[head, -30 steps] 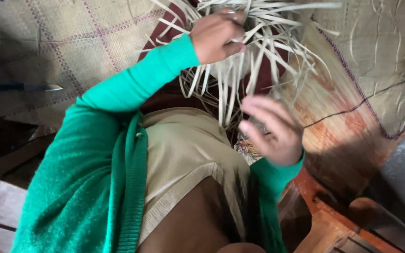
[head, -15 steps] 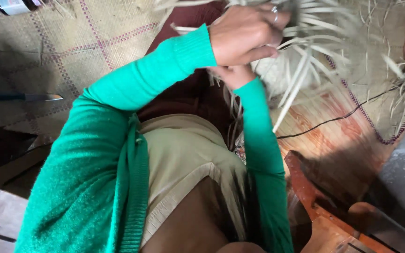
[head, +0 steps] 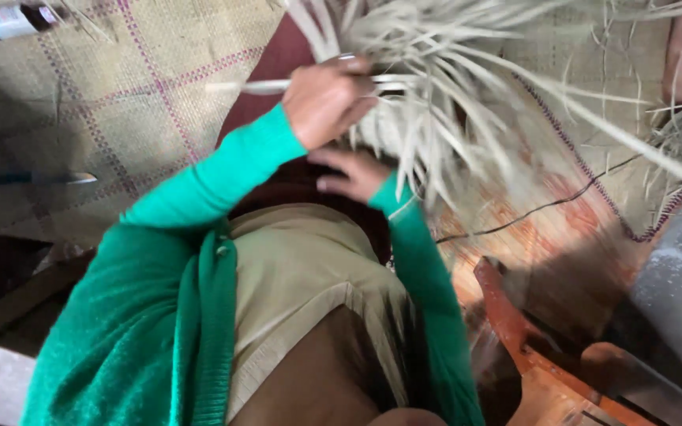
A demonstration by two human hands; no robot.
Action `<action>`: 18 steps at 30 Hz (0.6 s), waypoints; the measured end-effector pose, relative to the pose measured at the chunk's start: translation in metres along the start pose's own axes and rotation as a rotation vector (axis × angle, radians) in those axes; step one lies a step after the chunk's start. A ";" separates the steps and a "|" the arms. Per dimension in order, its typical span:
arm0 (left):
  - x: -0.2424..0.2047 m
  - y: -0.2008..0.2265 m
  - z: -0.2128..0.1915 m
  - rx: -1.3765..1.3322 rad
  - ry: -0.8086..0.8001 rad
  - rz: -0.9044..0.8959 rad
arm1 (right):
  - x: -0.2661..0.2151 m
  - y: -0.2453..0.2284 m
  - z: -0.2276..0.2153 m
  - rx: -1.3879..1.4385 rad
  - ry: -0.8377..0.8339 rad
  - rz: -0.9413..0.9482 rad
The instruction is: Extending a woven structure by interlacing thin, flexible strips of material.
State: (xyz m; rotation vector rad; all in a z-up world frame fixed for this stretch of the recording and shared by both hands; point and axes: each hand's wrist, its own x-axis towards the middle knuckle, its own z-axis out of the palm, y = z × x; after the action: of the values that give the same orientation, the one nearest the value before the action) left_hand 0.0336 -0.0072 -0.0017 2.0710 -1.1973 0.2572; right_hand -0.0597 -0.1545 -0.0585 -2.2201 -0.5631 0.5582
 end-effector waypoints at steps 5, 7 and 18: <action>-0.030 -0.010 0.005 -0.366 0.153 -0.188 | -0.043 -0.024 0.014 0.542 0.503 0.207; -0.037 -0.011 0.009 -0.508 0.211 -0.159 | -0.052 0.018 0.029 0.135 1.251 0.488; -0.050 -0.023 0.023 -0.548 0.210 -0.238 | -0.056 0.009 0.029 -0.469 0.661 0.272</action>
State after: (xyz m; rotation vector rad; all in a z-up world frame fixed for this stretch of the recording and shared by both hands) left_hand 0.0204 0.0185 -0.0542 1.6352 -0.7760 0.0248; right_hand -0.1193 -0.1742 -0.0709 -2.7467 -0.0376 -0.2244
